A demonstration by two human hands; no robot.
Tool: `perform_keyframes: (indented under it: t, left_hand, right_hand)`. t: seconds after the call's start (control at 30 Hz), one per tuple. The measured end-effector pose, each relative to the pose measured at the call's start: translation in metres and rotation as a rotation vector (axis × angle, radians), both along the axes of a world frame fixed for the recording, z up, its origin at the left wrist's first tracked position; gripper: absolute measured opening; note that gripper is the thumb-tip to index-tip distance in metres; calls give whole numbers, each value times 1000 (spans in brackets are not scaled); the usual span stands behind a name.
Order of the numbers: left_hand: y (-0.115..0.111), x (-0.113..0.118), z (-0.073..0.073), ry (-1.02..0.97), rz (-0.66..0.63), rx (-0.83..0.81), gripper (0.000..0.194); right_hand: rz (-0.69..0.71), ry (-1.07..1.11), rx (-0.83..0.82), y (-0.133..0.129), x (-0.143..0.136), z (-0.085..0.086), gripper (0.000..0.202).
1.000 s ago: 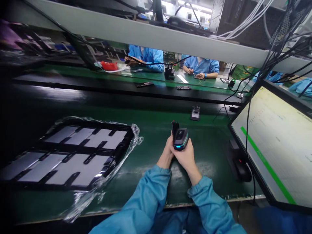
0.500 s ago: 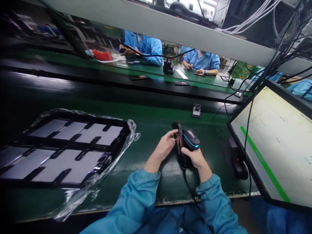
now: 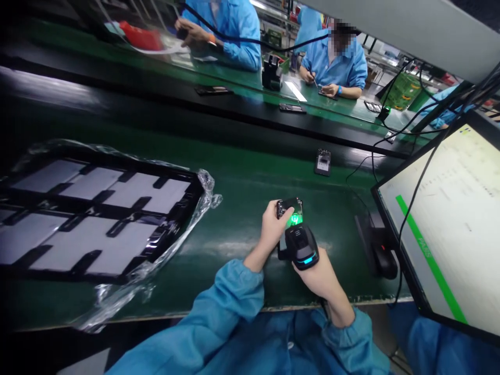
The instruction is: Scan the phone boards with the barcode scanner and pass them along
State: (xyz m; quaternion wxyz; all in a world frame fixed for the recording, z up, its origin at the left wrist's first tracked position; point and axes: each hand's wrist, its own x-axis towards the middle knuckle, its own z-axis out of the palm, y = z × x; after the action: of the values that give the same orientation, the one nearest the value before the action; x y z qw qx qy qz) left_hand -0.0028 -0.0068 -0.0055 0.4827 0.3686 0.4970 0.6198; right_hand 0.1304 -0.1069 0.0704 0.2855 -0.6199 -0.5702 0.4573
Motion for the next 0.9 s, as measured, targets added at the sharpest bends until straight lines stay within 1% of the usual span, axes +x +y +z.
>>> perform_keyframes:
  t: [0.1,0.17,0.23,0.33,0.4,0.47,0.53,0.6,0.67,0.73,0.9]
  left_hand:
    - [-2,1,4,2,24,6,30]
    - [-3,1,5,9,54,3,25]
    - [-5,0,6,28,87,-1,18]
    - [-9,-2,9,85,112,-43,16]
    - [-11,-1,13,114,98,-49,14]
    - [-13,0,16,117,81,-17,15]
    - [-13,1,17,97,92,12,17]
    - [-12,3,17,63,129,19,17]
    - [-11,4,17,42,154,16,16]
    - [-11,5,17,53,158,13,13]
    - [-15,8,17,94,182,37,8]
  right_hand:
    - [4,4,29,-5,4,-5,13]
    - [37,34,55,-6,4,-3,11]
    - [62,69,92,-2,-2,5,14]
    - [71,90,124,15,-19,19,18]
    - [79,107,104,28,-28,28,19]
    - [80,121,57,35,-31,33,19]
    - [76,128,-8,34,-24,35,20]
    - [98,158,-70,28,-11,35,22]
    - [124,205,-90,22,4,35,22]
    - [121,241,-93,19,14,35,20]
    - [67,409,-178,21,18,40,23]
